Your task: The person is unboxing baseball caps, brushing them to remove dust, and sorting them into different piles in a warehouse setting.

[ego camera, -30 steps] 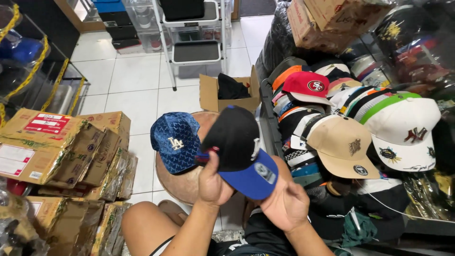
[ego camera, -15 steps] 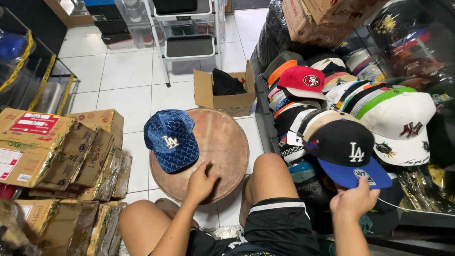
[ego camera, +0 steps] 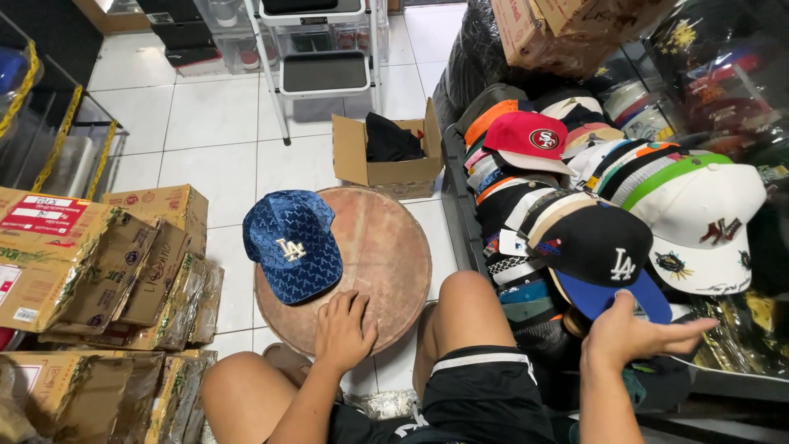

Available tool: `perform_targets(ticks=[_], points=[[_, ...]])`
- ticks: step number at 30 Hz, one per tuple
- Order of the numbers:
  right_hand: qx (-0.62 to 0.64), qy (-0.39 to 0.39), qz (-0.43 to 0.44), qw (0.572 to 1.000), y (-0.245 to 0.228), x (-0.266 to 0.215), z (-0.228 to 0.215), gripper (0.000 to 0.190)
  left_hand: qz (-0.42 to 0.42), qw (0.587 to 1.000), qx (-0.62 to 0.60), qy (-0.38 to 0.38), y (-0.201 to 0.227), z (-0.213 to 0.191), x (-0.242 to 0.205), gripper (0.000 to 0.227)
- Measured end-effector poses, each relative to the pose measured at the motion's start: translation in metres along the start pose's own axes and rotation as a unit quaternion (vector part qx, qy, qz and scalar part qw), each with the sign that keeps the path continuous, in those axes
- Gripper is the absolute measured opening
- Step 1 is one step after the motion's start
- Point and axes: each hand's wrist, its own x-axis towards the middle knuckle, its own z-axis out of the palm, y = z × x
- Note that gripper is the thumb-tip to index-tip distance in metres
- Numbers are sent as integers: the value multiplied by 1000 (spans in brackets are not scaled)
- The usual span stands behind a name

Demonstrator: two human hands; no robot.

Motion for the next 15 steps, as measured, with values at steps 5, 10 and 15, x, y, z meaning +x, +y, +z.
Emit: perform_targets(ticks=[5,10,15], points=[[1,-57,-318,946,-74,-27,-10,71,27,999,-22,-40,-14,-2,16,46],[191,-325,-106,920,-92,-20,73,57,32,998,-11,-49,-20,5,17,50],[337,-304,471,757,-43,28,229,53,26,998,6,-60,-21,7,18,52]])
